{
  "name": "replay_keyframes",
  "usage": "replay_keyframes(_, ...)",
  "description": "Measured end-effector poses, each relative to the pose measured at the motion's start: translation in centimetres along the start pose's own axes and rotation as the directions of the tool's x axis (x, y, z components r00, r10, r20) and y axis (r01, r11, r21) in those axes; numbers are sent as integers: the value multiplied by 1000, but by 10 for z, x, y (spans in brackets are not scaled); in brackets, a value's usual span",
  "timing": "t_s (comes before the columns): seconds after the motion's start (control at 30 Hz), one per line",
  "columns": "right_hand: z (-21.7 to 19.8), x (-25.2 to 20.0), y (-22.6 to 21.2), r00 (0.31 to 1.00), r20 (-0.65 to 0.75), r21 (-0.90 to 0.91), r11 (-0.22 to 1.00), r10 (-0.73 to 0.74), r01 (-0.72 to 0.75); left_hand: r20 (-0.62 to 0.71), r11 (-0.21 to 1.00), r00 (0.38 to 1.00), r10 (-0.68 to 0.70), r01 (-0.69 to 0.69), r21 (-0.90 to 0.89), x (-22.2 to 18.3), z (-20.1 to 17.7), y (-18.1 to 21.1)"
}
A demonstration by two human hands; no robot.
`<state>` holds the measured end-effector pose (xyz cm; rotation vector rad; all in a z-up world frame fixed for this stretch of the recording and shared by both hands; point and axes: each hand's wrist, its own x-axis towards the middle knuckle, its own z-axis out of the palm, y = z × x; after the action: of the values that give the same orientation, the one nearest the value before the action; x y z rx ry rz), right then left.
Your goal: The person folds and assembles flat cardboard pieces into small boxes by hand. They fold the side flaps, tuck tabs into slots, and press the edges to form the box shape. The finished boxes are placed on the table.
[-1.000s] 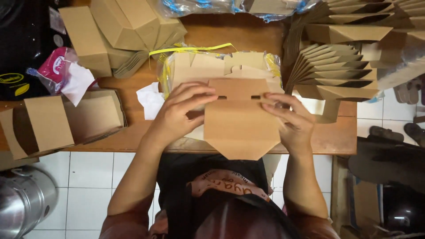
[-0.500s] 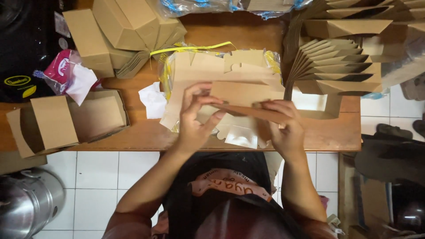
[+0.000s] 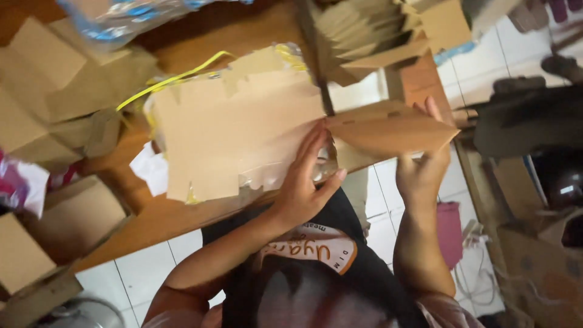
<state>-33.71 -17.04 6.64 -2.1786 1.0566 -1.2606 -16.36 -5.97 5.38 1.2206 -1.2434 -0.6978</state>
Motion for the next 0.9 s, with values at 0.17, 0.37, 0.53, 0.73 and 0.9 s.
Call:
replay_keyframes(0.17,-14,-6,40,994,-17,-51,993,106,-106,64,988,992,106,-112,104,21,19,-15)
replay_keyframes(0.37,-4,17,40,993,-1,-75,990,116,-116,32,998,999,6,-8,62,50,30,-32)
replay_keyframes(0.53,16,46,46,1000,-5,-83,996,-18,17,10,986,988,-155,154,69,72,28,-62)
replay_keyframes(0.73,34,56,61,993,47,-41,993,110,-108,62,906,956,-286,248,344,87,31,-77)
replay_keyframes(0.9,40,57,64,996,79,50,997,52,-56,22,903,980,-197,172,394,89,25,-90)
